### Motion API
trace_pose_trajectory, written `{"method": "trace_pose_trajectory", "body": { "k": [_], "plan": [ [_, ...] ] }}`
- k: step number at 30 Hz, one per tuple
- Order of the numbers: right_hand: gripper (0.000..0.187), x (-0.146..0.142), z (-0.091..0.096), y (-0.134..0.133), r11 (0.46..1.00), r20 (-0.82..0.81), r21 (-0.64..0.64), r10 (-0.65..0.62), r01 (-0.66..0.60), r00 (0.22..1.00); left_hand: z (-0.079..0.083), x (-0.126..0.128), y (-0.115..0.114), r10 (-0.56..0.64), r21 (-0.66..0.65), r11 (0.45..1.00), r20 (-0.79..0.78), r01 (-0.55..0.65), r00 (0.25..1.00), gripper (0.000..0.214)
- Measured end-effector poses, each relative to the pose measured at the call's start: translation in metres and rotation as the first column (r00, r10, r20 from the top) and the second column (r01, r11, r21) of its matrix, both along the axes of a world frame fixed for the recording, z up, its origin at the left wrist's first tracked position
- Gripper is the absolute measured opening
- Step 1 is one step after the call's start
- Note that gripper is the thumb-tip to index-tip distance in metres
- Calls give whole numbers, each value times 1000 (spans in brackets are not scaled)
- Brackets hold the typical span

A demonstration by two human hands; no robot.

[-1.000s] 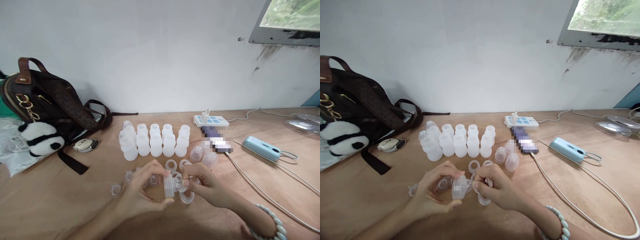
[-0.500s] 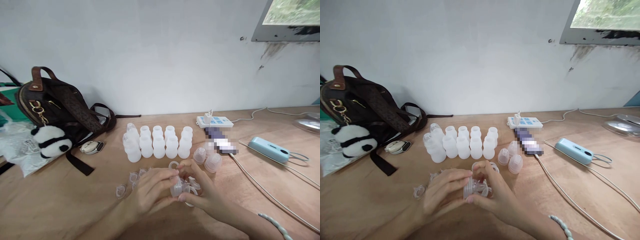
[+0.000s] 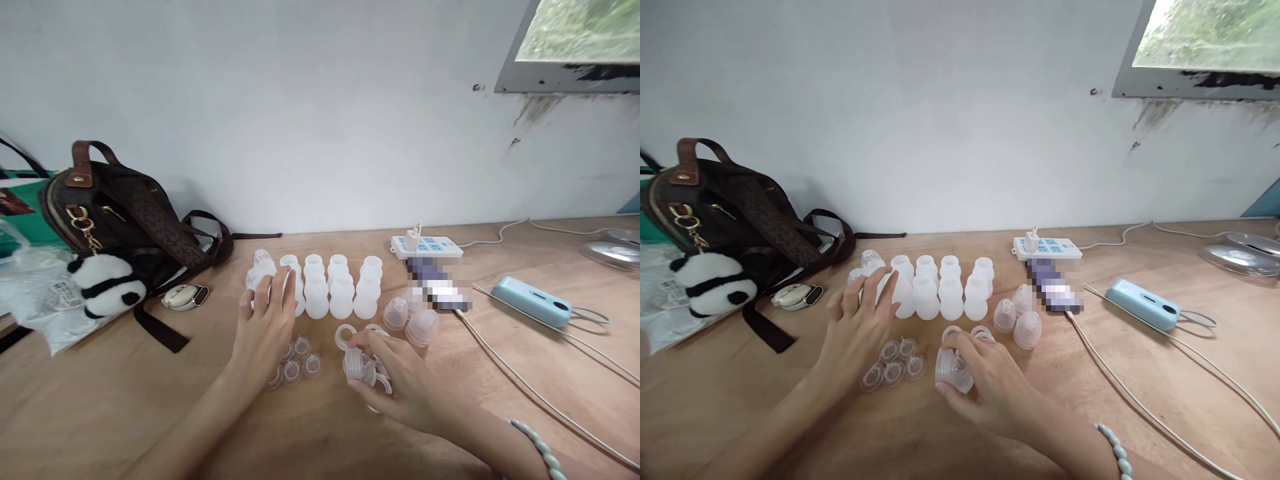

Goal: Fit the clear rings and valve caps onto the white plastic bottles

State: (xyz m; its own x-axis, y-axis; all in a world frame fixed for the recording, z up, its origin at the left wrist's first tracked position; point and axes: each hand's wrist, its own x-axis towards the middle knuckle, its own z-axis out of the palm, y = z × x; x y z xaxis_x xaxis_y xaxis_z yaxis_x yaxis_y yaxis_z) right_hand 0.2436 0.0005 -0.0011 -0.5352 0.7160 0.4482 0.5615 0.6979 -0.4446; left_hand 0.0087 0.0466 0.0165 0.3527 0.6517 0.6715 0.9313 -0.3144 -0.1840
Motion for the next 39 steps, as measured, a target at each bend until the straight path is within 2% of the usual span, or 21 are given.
{"method": "trace_pose_trajectory", "body": {
  "k": [3, 7, 11, 15, 18, 20, 22, 24, 26, 28, 32, 36, 39],
  "plan": [
    [26, 0, 1, 2, 999, 28, 47, -19, 18, 999, 5, 0, 3, 78, 8, 997, -112, -77, 991, 38],
    [23, 1, -2, 5, 990, 33, 131, -48, 43, 998, 5, -4, 7, 122, 65, 992, -231, -110, 965, 28],
    [22, 2, -3, 6, 980, -1, 190, -56, 55, 998, 4, -8, 9, 126, 120, 988, -245, -99, 961, 18],
    [18, 3, -1, 6, 973, -115, 210, -68, 91, 991, 8, -11, 1, 78, 127, 990, -204, -53, 976, 11],
    [17, 4, -1, 6, 959, -211, 252, -78, 131, 974, 21, -15, -12, -32, 123, 991, -101, 45, 994, 9],
    [18, 5, -2, 7, 954, -247, 256, -92, 157, 965, 32, -18, -22, -191, 75, 979, 36, 188, 981, 9],
    [20, 4, -5, 7, 952, -266, 248, -110, 178, 958, 40, -17, -31, -348, -19, 931, 244, 364, 905, 11],
    [20, 4, -6, 8, 952, -279, 239, -120, 190, 953, 43, -13, -39, -411, -115, 853, 455, 509, 790, 14],
    [21, 4, -8, 8, 952, -303, 232, -126, 201, 945, 37, -5, -43, -426, -165, 772, 584, 614, 691, 18],
    [21, 5, -8, 8, 950, -329, 228, -133, 215, 935, 24, 3, -47, -469, -167, 702, 624, 693, 625, 21],
    [25, 6, -4, 9, 952, -376, 225, -110, 206, 920, -12, 14, -54, -440, -259, 631, 656, 731, 613, 42],
    [35, 6, 1, 8, 971, -379, 239, 98, -5, 920, -41, 14, -60, -320, -353, 545, 751, 761, 578, 56],
    [43, 6, 0, 6, 950, -330, 258, 258, -176, 908, -49, 13, -61, -227, -444, 475, 772, 760, 594, 60]
  ]
}}
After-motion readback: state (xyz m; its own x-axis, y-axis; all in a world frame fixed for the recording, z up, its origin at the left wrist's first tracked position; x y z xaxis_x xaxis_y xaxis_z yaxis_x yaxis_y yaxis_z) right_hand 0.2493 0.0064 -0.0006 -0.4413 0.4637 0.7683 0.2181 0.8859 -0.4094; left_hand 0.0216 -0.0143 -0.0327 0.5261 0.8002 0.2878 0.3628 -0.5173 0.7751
